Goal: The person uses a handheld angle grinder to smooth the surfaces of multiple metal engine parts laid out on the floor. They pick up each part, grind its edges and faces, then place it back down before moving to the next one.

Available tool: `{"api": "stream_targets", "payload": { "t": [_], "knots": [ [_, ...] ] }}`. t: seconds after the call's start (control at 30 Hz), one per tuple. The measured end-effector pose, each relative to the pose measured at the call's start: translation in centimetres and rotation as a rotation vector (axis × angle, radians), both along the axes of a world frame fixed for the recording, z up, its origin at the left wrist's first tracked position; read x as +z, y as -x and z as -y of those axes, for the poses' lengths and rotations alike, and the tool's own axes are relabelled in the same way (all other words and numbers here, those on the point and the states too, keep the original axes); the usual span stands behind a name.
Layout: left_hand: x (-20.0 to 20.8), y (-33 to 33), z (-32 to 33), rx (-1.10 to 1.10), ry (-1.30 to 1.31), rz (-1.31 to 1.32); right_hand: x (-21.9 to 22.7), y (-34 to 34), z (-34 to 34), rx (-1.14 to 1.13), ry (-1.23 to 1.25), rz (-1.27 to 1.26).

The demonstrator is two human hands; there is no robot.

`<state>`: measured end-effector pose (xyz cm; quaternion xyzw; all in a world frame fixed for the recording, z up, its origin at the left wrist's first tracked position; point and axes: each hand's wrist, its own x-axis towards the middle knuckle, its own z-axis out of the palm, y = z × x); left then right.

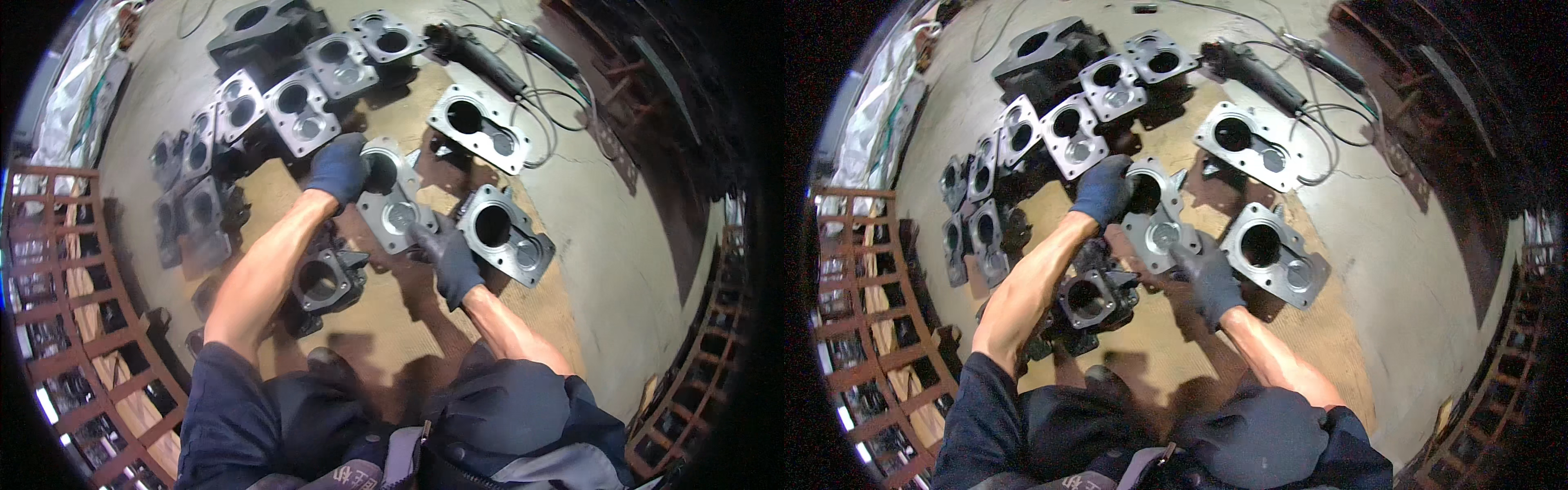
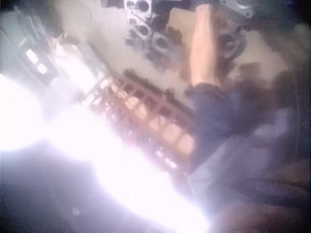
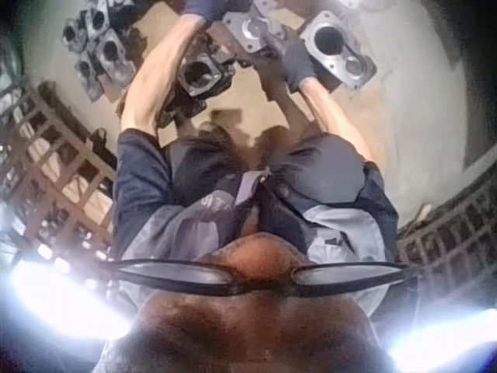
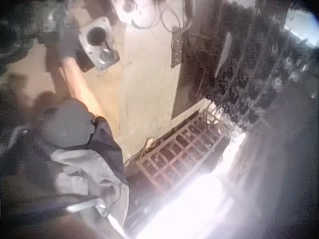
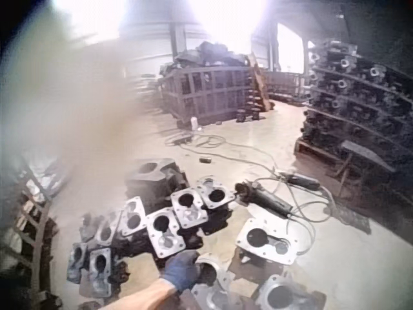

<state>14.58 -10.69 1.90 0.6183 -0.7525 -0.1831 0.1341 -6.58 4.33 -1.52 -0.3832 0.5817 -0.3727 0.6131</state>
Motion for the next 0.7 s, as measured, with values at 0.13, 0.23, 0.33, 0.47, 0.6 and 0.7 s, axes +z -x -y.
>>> {"api": "stream_targets", "payload": {
  "t": [0.13,0.23,0.33,0.47,0.6,0.7],
  "knots": [
    [1.4,-0.5,-0.4,0.001,-0.108,-0.046,-0.6,-0.3,-0.2,0.014,0.026,0.004],
    [1.9,-1.9,-1.6,-0.080,0.009,-0.068,2.3,-0.4,-1.7,-0.016,-0.028,0.197],
    [4.6,-5.2,-5.8,-0.115,0.116,-0.091,4.0,-0.1,-3.2,0.114,-0.402,0.161],
    [6.5,-10.7,-14.1,-0.177,-0.482,-0.157,3.1,-1.9,-4.4,0.558,-0.191,-0.075],
    [3.3,-9.4,-17.0,-0.078,-0.374,0.126,3.0,-5.1,-3.1,0.765,-0.111,-0.198],
    [1.9,-8.4,-14.9,-0.118,-0.342,0.160,0.6,-3.7,-3.3,0.714,-0.137,-0.191]
  ]
}}
